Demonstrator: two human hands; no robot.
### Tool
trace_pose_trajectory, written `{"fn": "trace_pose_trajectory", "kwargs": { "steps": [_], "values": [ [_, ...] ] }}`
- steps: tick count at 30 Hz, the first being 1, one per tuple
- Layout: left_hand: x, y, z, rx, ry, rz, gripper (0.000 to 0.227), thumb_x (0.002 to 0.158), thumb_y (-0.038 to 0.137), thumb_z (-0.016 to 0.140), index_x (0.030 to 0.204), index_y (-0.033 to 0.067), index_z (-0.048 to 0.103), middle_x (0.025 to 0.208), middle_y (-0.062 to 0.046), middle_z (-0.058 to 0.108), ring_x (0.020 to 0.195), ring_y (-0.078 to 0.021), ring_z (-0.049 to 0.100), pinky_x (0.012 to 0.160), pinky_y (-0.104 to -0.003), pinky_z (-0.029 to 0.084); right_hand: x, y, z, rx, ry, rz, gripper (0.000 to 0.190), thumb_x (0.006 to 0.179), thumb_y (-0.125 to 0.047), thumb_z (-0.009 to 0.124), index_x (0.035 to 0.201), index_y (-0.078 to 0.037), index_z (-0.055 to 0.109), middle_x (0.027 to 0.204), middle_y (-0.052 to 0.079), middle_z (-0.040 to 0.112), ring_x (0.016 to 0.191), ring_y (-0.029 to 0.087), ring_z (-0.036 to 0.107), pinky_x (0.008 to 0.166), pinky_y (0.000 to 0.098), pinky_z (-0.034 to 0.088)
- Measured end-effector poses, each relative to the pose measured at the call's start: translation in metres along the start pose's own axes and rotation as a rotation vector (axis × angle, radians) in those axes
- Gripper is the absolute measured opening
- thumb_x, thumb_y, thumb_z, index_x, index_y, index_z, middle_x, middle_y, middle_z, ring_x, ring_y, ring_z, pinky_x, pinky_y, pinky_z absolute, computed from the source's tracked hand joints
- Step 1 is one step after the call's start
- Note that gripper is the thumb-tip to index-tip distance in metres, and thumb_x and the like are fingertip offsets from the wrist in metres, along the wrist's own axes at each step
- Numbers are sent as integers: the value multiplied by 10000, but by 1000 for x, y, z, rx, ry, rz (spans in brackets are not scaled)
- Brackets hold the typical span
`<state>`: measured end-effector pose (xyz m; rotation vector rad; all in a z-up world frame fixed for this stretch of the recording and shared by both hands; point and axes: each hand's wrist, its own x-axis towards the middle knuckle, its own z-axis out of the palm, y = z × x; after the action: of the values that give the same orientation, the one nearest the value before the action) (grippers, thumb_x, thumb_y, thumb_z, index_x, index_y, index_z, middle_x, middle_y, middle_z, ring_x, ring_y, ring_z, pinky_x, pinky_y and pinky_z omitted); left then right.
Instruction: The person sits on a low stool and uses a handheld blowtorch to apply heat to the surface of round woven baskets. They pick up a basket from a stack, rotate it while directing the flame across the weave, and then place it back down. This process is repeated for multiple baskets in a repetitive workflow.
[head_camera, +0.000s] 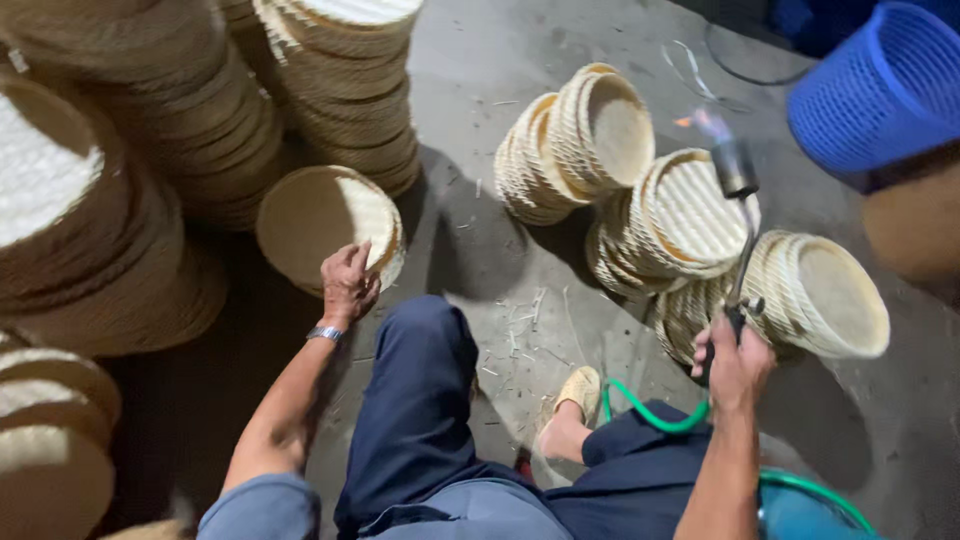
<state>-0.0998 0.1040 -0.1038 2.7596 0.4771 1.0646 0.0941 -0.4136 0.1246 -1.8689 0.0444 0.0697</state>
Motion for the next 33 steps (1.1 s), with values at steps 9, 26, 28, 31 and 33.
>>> {"fn": "trace_pose_trajectory", "kwargs": {
  "steps": [9, 26, 28, 31, 33],
  "values": [
    [122, 117, 22, -925, -509, -72, 449, 936, 111, 651, 1383, 93, 609, 1094, -97, 659, 964, -235, 683, 816, -344, 582, 60, 27, -8, 310, 118, -24, 182, 964, -198, 710, 952, -94, 561, 741, -3, 567, 545, 72, 526, 415, 241, 421],
    [167, 435, 291, -1302, -703, -600, 677, 884, 312, 787, 1405, -34, 526, 1023, -183, 738, 794, -174, 649, 657, -326, 537, 60, 35, -30, 385, 138, 70, 262, 950, -243, 731, 933, -48, 558, 728, 15, 575, 521, 72, 507, 395, 249, 438],
    [167, 441, 319, -1086, -595, -558, 662, 845, 367, 782, 1343, -22, 585, 1012, -187, 743, 829, -202, 705, 698, -349, 577, 58, 36, -35, 346, 139, 69, 241, 949, -236, 722, 946, -35, 588, 732, 15, 586, 526, 69, 514, 399, 248, 439],
    [174, 452, 351, -790, -533, -569, 521, 872, 405, 796, 1127, -29, 661, 1037, -235, 746, 901, -302, 721, 792, -407, 579, 56, 37, -40, 324, 148, 62, 205, 935, -221, 695, 978, -39, 611, 725, 13, 602, 513, 68, 516, 391, 249, 440],
    [179, 457, 360, -656, -582, -604, 530, 874, 417, 789, 1101, -32, 620, 1015, -247, 726, 916, -343, 712, 801, -439, 572, 55, 37, -44, 303, 152, 55, 192, 930, -217, 681, 993, -46, 622, 719, 8, 606, 504, 67, 514, 387, 248, 444]
  ]
}}
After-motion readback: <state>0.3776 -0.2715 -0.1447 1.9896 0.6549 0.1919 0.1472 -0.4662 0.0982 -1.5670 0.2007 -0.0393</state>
